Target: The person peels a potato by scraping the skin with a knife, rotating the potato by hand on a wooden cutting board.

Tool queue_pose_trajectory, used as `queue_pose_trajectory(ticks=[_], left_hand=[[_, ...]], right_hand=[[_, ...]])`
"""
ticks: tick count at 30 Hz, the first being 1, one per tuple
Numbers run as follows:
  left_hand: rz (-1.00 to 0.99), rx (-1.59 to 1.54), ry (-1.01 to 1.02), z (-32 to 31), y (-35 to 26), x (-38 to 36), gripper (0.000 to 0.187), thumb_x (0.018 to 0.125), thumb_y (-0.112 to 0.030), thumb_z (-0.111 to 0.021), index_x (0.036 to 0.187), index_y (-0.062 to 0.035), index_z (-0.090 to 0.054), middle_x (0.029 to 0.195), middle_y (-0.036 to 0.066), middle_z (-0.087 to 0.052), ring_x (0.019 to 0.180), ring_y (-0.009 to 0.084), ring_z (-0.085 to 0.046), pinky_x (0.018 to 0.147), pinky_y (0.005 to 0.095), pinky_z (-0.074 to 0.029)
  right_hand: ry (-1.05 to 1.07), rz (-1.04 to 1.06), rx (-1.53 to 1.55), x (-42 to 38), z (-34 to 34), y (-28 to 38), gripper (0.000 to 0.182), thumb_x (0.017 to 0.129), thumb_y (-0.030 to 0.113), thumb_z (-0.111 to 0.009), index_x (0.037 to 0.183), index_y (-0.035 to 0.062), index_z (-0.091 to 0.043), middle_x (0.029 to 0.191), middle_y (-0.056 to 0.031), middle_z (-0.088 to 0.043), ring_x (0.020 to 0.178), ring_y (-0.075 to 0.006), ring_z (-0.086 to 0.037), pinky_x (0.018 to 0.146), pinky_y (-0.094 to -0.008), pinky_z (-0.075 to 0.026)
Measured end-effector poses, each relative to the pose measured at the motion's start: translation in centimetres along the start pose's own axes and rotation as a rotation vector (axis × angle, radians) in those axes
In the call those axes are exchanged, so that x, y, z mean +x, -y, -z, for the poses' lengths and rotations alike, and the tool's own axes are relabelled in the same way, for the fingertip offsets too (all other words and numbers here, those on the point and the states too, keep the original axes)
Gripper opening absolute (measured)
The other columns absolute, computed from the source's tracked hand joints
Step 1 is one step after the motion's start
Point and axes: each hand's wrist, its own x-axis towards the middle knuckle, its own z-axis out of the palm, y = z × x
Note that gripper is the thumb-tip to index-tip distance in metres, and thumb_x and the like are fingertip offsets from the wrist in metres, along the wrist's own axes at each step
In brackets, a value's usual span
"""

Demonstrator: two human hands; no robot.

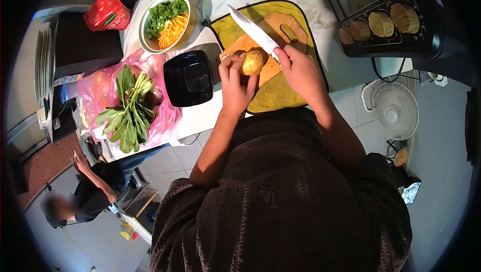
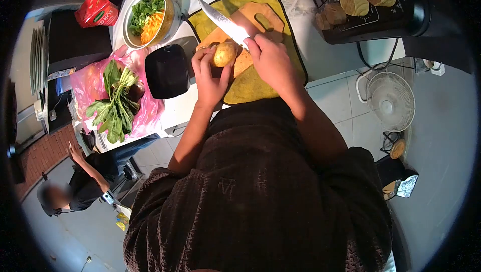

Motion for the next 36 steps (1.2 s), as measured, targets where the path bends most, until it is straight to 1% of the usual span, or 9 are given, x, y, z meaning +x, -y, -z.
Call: queue_pose_trajectory(ticks=[3, 7, 11, 13, 19, 26, 29, 31, 36], left_hand=[[-0.016, -0.121, 0.090, 0.6, -1.3, -0.3, 0.060, 0.079, -0.009, -0.081, 0.128, -0.0013, -0.047, 0.133, 0.027, -0.049, 0.122, 0.0419, -0.052, 0.102, 0.0449, -0.044], [-0.061, -0.135, 0.044, 0.0, -0.2, -1.0, 0.049, 0.083, -0.007, -0.077, 0.122, -0.0005, -0.049, 0.130, 0.028, -0.054, 0.116, 0.0428, -0.057, 0.101, 0.0463, -0.044], [-0.070, -0.102, 0.050, -0.1, -0.3, -1.3, 0.046, 0.082, -0.007, -0.078, 0.119, -0.0005, -0.051, 0.129, 0.028, -0.055, 0.116, 0.0421, -0.057, 0.099, 0.0462, -0.046], [-0.055, -0.146, 0.000, -0.5, -0.1, -1.6, 0.044, 0.082, -0.011, -0.078, 0.120, -0.0031, -0.058, 0.131, 0.026, -0.054, 0.114, 0.0428, -0.059, 0.094, 0.0435, -0.051], [-0.085, -0.116, -0.043, -0.8, -0.3, -1.6, 0.044, 0.082, -0.011, -0.078, 0.120, -0.0032, -0.056, 0.128, 0.026, -0.056, 0.112, 0.0424, -0.060, 0.093, 0.0433, -0.051], [-0.061, -0.135, -0.074, -1.1, -0.2, -1.8, 0.042, 0.082, -0.011, -0.078, 0.116, -0.0017, -0.056, 0.126, 0.026, -0.057, 0.110, 0.0423, -0.061, 0.091, 0.0431, -0.052], [-0.006, -0.166, -0.115, -1.3, -0.1, -1.5, 0.043, 0.082, -0.012, -0.078, 0.117, -0.0011, -0.057, 0.122, 0.023, -0.060, 0.108, 0.0404, -0.059, 0.094, 0.0438, -0.048], [0.080, 0.083, -0.069, -0.7, 0.0, -1.7, 0.041, 0.085, -0.007, -0.074, 0.120, 0.0021, -0.057, 0.120, 0.021, -0.059, 0.113, 0.0356, -0.054, 0.100, 0.0420, -0.041], [0.044, 0.099, -0.067, -0.7, 0.3, -1.4, 0.041, 0.085, -0.007, -0.072, 0.123, 0.0017, -0.057, 0.119, 0.020, -0.058, 0.113, 0.0363, -0.052, 0.102, 0.0422, -0.039]], right_hand=[[-0.019, 0.018, -0.041, -0.6, -1.1, -0.8, 0.035, 0.100, 0.036, -0.055, 0.087, 0.0029, -0.058, 0.079, -0.0222, -0.063, 0.076, -0.0477, -0.057, 0.065, -0.0514, -0.044], [-0.009, 0.018, -0.004, -0.6, -1.0, -0.6, 0.033, 0.099, 0.036, -0.056, 0.087, 0.0049, -0.059, 0.081, -0.0205, -0.065, 0.079, -0.0482, -0.058, 0.070, -0.0543, -0.045], [-0.012, 0.056, 0.011, -0.8, -0.8, 0.6, 0.031, 0.098, 0.032, -0.057, 0.083, 0.0050, -0.057, 0.079, -0.0200, -0.065, 0.074, -0.0456, -0.059, 0.069, -0.0534, -0.047], [0.017, 0.047, -0.068, -0.9, -1.2, 0.5, 0.032, 0.098, 0.033, -0.057, 0.081, 0.0054, -0.057, 0.076, -0.0203, -0.065, 0.071, -0.0452, -0.060, 0.066, -0.0538, -0.048], [-0.101, 0.099, -0.108, -0.7, -1.7, 0.1, 0.031, 0.098, 0.033, -0.057, 0.081, 0.0065, -0.058, 0.070, -0.0211, -0.063, 0.067, -0.0447, -0.061, 0.062, -0.0551, -0.047], [-0.046, 0.042, -0.033, 0.2, -2.4, -0.6, 0.032, 0.097, 0.034, -0.058, 0.081, 0.0064, -0.057, 0.071, -0.0196, -0.064, 0.070, -0.0443, -0.061, 0.065, -0.0542, -0.047], [-0.054, 0.101, 0.075, -0.2, -2.1, 0.1, 0.032, 0.097, 0.033, -0.058, 0.081, 0.0062, -0.057, 0.071, -0.0202, -0.063, 0.069, -0.0448, -0.061, 0.064, -0.0544, -0.047], [-0.036, 0.122, 0.057, -0.3, -2.4, 0.1, 0.032, 0.097, 0.033, -0.058, 0.081, 0.0060, -0.057, 0.071, -0.0202, -0.063, 0.069, -0.0450, -0.061, 0.063, -0.0547, -0.047], [-0.058, 0.120, -0.021, 1.2, -2.8, -1.1, 0.031, 0.098, 0.033, -0.058, 0.082, 0.0059, -0.056, 0.069, -0.0204, -0.062, 0.068, -0.0446, -0.062, 0.060, -0.0553, -0.047]])
